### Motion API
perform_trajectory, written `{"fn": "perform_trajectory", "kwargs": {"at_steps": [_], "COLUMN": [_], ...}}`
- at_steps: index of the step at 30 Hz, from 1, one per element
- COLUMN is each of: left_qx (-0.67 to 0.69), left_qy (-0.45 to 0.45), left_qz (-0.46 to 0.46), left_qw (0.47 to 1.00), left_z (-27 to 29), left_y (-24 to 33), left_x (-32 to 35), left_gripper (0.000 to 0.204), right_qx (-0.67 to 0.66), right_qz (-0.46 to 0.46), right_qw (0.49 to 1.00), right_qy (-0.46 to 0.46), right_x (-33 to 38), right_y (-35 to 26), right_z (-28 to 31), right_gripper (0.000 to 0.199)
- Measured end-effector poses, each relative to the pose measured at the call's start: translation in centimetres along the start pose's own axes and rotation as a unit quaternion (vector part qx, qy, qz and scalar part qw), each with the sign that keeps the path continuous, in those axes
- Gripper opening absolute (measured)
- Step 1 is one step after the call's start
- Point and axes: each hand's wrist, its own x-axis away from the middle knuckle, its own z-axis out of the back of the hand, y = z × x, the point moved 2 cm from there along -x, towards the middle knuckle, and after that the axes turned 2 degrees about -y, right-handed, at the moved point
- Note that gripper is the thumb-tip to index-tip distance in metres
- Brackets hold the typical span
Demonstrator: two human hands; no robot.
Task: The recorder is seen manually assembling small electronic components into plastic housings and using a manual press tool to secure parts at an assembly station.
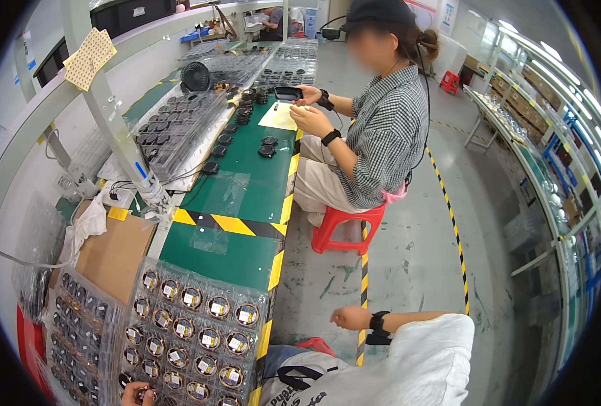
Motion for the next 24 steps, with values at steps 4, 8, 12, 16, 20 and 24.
{"fn": "perform_trajectory", "kwargs": {"at_steps": [4, 8, 12, 16, 20, 24], "left_qx": [0.02, 0.063, 0.049, 0.063, 0.04, 0.088], "left_qy": [-0.002, -0.028, -0.038, -0.06, -0.07, -0.072], "left_qz": [0.018, 0.05, 0.058, 0.039, 0.087, 0.112], "left_qw": [1.0, 0.996, 0.996, 0.995, 0.993, 0.987], "left_z": [0.3, 0.4, 0.6, 0.5, 0.6, 1.2], "left_y": [-1.8, -0.8, -1.1, -1.0, -0.9, -1.0], "left_x": [-0.3, 0.0, 0.3, 0.1, -0.1, 0.3], "left_gripper": [0.017, 0.018, 0.018, 0.017, 0.018, 0.021], "right_qx": [-0.211, -0.226, -0.09, -0.272, -0.297, -0.307], "right_qz": [-0.005, 0.091, 0.204, 0.251, 0.142, 0.025], "right_qw": [0.967, 0.911, 0.863, 0.811, 0.795, 0.801], "right_qy": [0.143, 0.332, 0.453, 0.453, 0.509, 0.514], "right_x": [-2.5, -5.7, -7.9, -11.0, -12.8, -11.6], "right_y": [-3.8, -6.9, -11.2, -12.6, -11.9, -12.6], "right_z": [4.2, 12.9, 25.0, 39.9, 51.9, 56.9], "right_gripper": [0.015, 0.012, 0.014, 0.053, 0.075, 0.082]}}
